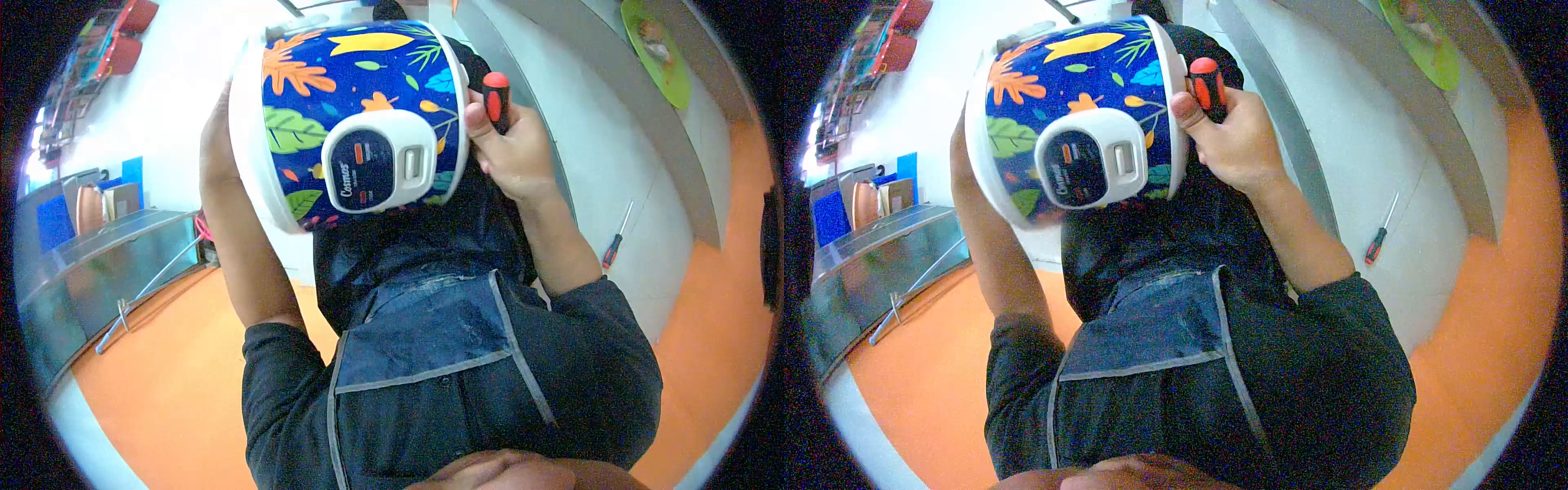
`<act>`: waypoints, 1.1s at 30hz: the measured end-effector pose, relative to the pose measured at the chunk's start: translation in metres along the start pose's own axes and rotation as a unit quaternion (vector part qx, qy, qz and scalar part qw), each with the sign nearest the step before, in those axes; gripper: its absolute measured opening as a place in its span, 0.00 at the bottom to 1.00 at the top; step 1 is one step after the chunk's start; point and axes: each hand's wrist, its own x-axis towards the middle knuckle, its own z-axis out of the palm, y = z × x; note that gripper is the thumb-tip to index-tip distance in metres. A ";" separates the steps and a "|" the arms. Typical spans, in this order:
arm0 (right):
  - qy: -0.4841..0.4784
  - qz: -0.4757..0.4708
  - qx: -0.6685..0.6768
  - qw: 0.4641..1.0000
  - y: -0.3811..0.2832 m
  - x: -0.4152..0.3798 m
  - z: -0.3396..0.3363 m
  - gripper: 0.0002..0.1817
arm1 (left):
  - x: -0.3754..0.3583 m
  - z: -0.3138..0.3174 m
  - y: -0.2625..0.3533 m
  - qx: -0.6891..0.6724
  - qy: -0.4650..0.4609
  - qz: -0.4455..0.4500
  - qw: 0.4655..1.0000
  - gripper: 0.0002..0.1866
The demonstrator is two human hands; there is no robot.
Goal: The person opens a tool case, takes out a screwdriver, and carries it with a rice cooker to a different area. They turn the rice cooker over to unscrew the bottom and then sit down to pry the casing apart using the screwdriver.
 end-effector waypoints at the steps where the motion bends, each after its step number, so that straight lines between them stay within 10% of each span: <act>1: 0.009 0.009 -0.001 1.000 -0.007 -0.003 -0.002 0.33 | -0.010 0.000 0.006 0.007 0.018 -0.013 1.000 0.39; 8: -0.070 -0.052 -0.052 0.995 -0.023 -0.020 -0.012 0.27 | -0.066 0.023 0.021 0.037 0.122 -0.095 0.987 0.35; 13: -0.047 0.002 -0.041 0.998 -0.027 -0.010 -0.003 0.27 | -0.063 0.047 0.059 0.150 0.184 0.041 0.970 0.32; 16: -0.050 0.011 -0.040 0.998 -0.031 -0.007 -0.003 0.28 | -0.059 0.091 0.097 0.325 -0.003 0.194 0.926 0.31; 21: -0.007 -0.051 -0.073 0.996 -0.023 -0.006 -0.007 0.28 | -0.046 0.136 0.117 0.655 -0.157 0.170 0.719 0.40; 27: 0.158 -0.253 0.429 0.852 -0.044 -0.011 -0.036 0.23 | -0.039 0.143 0.110 0.661 -0.160 0.178 0.711 0.44; 33: 0.044 -0.308 0.501 0.808 -0.052 -0.007 -0.018 0.24 | -0.035 0.147 0.110 0.664 -0.165 0.174 0.708 0.46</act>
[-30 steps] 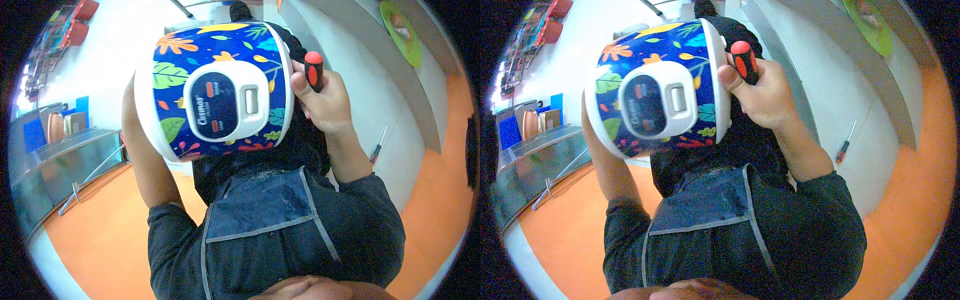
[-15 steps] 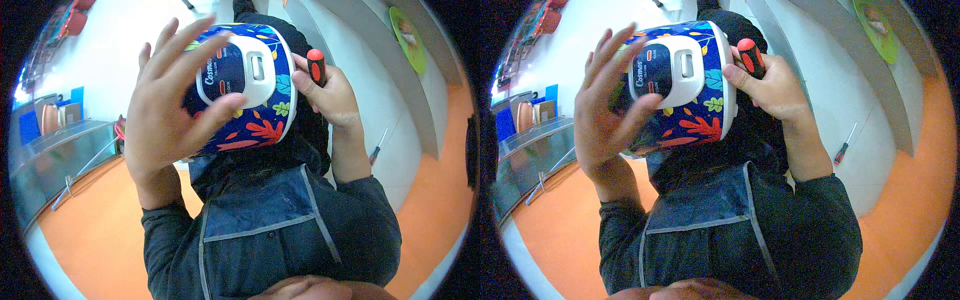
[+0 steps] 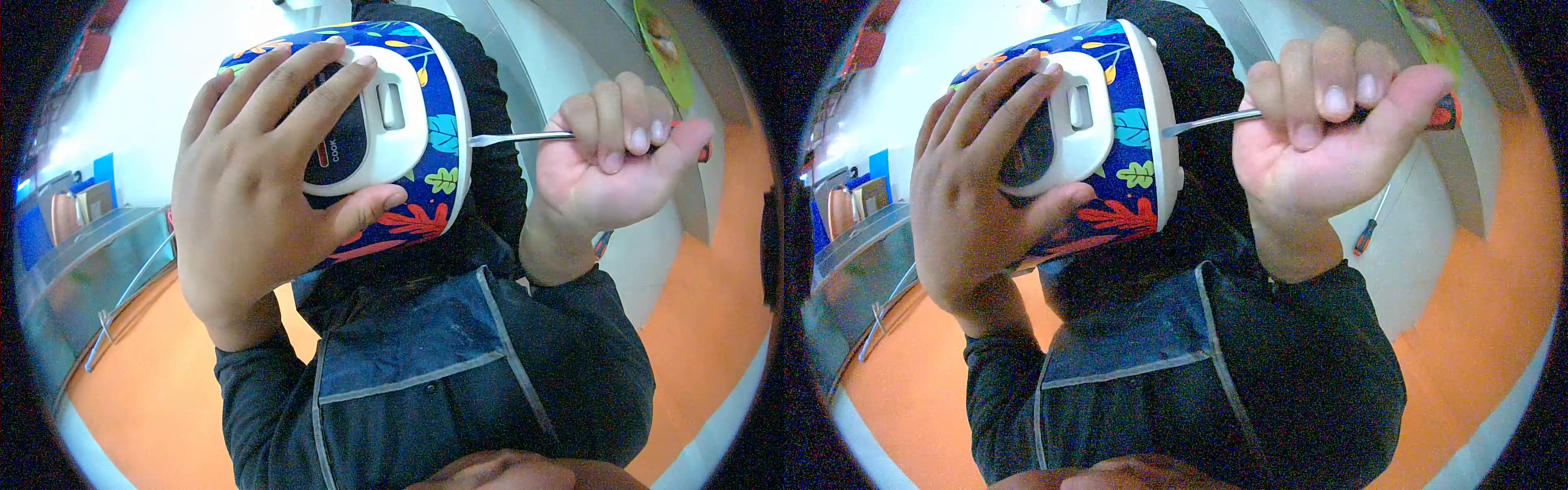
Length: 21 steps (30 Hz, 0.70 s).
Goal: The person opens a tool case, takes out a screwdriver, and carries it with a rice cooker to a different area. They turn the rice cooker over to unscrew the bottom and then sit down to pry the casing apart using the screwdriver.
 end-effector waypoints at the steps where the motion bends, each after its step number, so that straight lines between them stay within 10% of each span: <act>1: 0.004 -0.012 -0.007 1.000 0.002 -0.001 0.001 0.24 | 0.001 0.001 -0.002 -0.003 0.001 0.004 1.000 0.46; 21: -0.008 -0.045 -0.184 0.982 0.021 -0.047 0.010 0.28 | -0.005 0.034 -0.006 0.088 0.009 0.059 0.994 0.42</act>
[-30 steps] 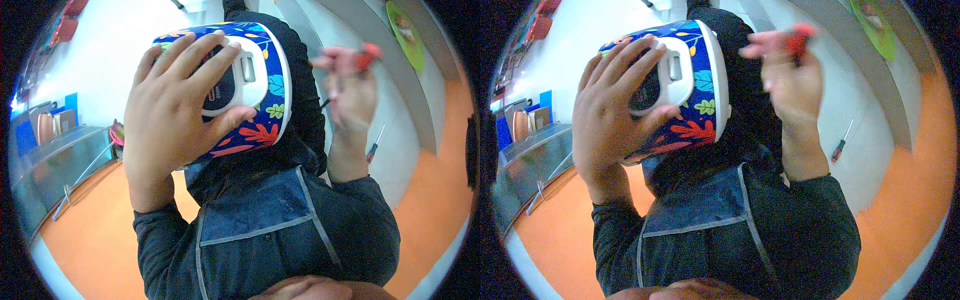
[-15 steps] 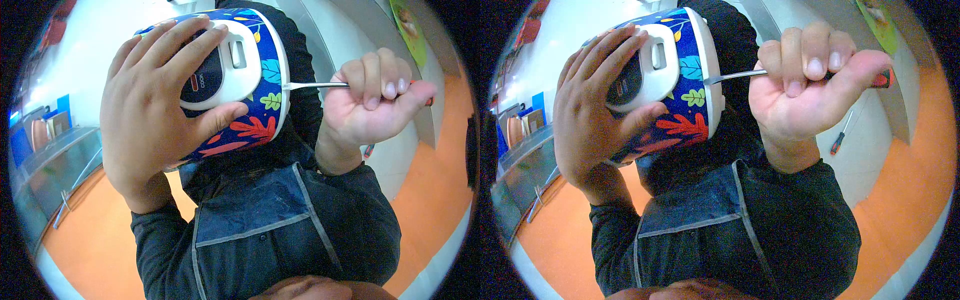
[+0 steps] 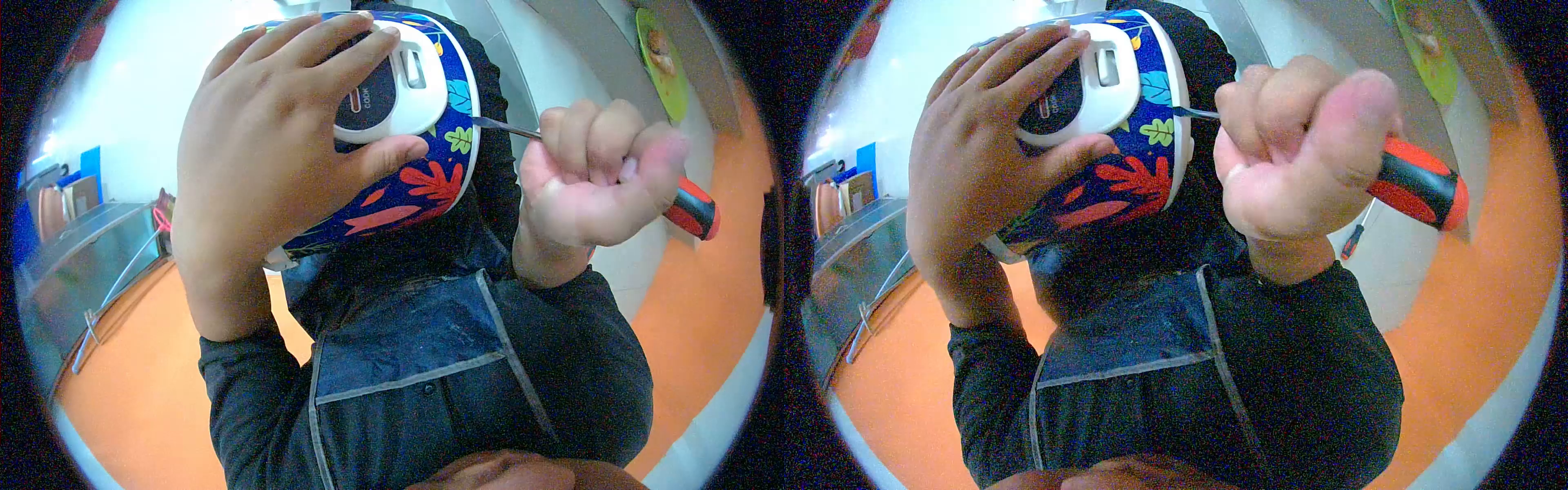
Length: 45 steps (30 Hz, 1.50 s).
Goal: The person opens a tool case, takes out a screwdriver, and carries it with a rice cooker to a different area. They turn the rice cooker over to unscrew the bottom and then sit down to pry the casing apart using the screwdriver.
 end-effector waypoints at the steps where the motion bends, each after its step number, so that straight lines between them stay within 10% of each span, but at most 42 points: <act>1: -0.004 -0.004 -0.018 1.000 -0.001 0.003 0.000 0.28 | 0.000 0.001 0.000 -0.010 0.013 0.005 1.000 0.41; 8: 0.066 -0.019 -0.097 0.993 0.017 -0.004 0.006 0.26 | 0.006 0.002 0.021 0.029 -0.047 -0.041 0.998 0.40; 10: -0.084 -0.310 -0.560 0.764 0.080 -0.009 -0.076 0.20 | 0.003 -0.014 0.019 -0.035 -0.036 -0.067 0.996 0.40; 13: 0.020 0.047 -0.161 0.986 0.070 -0.042 -0.043 0.15 | -0.016 0.000 -0.011 -0.133 0.021 -0.064 0.989 0.40; 18: 0.015 -0.074 -0.096 0.993 -0.011 0.004 -0.038 0.16 | -0.023 -0.013 -0.016 -0.106 -0.006 -0.068 0.992 0.43; 22: 0.073 0.067 -0.218 0.971 -0.045 0.025 -0.067 0.09 | -0.032 -0.012 -0.035 -0.157 -0.018 -0.061 0.985 0.47; 25: -0.017 0.233 -0.498 0.835 -0.031 0.006 -0.096 0.08 | -0.033 -0.010 -0.028 -0.177 -0.011 -0.077 0.981 0.47; 30: -0.214 0.039 -0.627 0.748 0.031 -0.026 -0.104 0.26 | -0.041 -0.016 -0.024 -0.168 0.006 -0.077 0.983 0.47; 33: -0.236 0.131 -0.642 0.717 0.029 -0.050 -0.088 0.30 | -0.043 -0.024 -0.010 -0.136 0.002 -0.082 0.987 0.46; 36: -0.386 0.098 -0.599 0.694 0.013 -0.050 -0.093 0.24 | -0.055 -0.032 -0.008 -0.123 0.017 -0.104 0.987 0.44; 39: -0.223 0.179 -0.528 0.800 -0.005 -0.054 -0.079 0.20 | -0.071 -0.032 -0.003 -0.105 0.029 -0.122 0.986 0.43; 42: -0.072 0.091 -0.128 0.985 -0.001 -0.057 -0.079 0.32 | -0.081 -0.024 0.013 -0.083 0.028 -0.135 0.987 0.41; 45: -0.124 0.104 0.161 0.973 -0.004 -0.031 -0.067 0.33 | -0.077 -0.019 0.026 -0.055 0.023 -0.152 0.987 0.40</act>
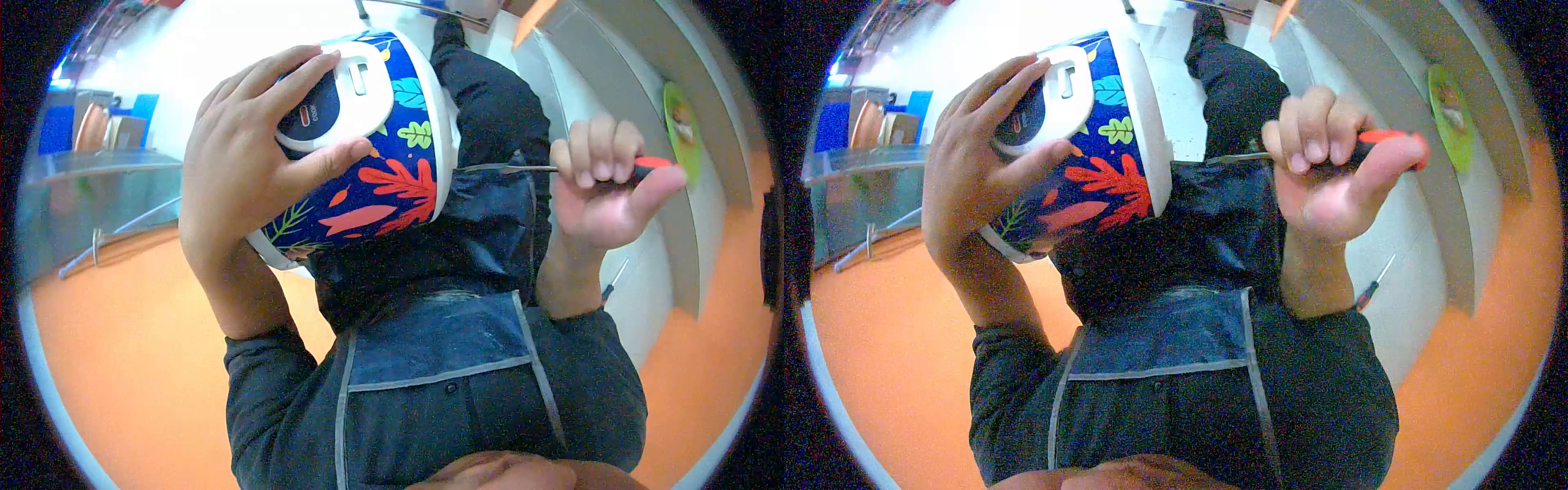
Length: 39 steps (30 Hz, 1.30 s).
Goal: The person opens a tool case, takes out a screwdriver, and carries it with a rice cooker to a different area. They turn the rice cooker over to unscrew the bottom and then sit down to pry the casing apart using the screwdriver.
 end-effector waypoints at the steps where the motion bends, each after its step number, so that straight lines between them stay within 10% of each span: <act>1: 0.006 -0.001 0.050 0.999 0.005 0.013 0.009 0.32 | 0.005 0.002 -0.005 0.008 0.000 -0.001 1.000 0.40; 10: 0.059 -0.035 0.089 0.994 0.021 0.030 0.038 0.29 | -0.001 0.001 0.012 0.006 0.015 -0.030 0.999 0.39; 22: -0.134 -0.061 0.013 0.989 0.032 0.033 0.066 0.25 | 0.007 -0.014 -0.003 0.009 0.015 -0.034 0.999 0.39; 32: -0.031 -0.118 -0.110 0.986 0.059 0.024 0.070 0.27 | 0.006 0.007 -0.003 0.063 0.035 -0.043 0.996 0.38; 39: 0.057 -0.026 0.036 0.997 0.044 0.048 0.056 0.23 | 0.005 0.006 -0.009 0.066 0.037 -0.038 0.996 0.39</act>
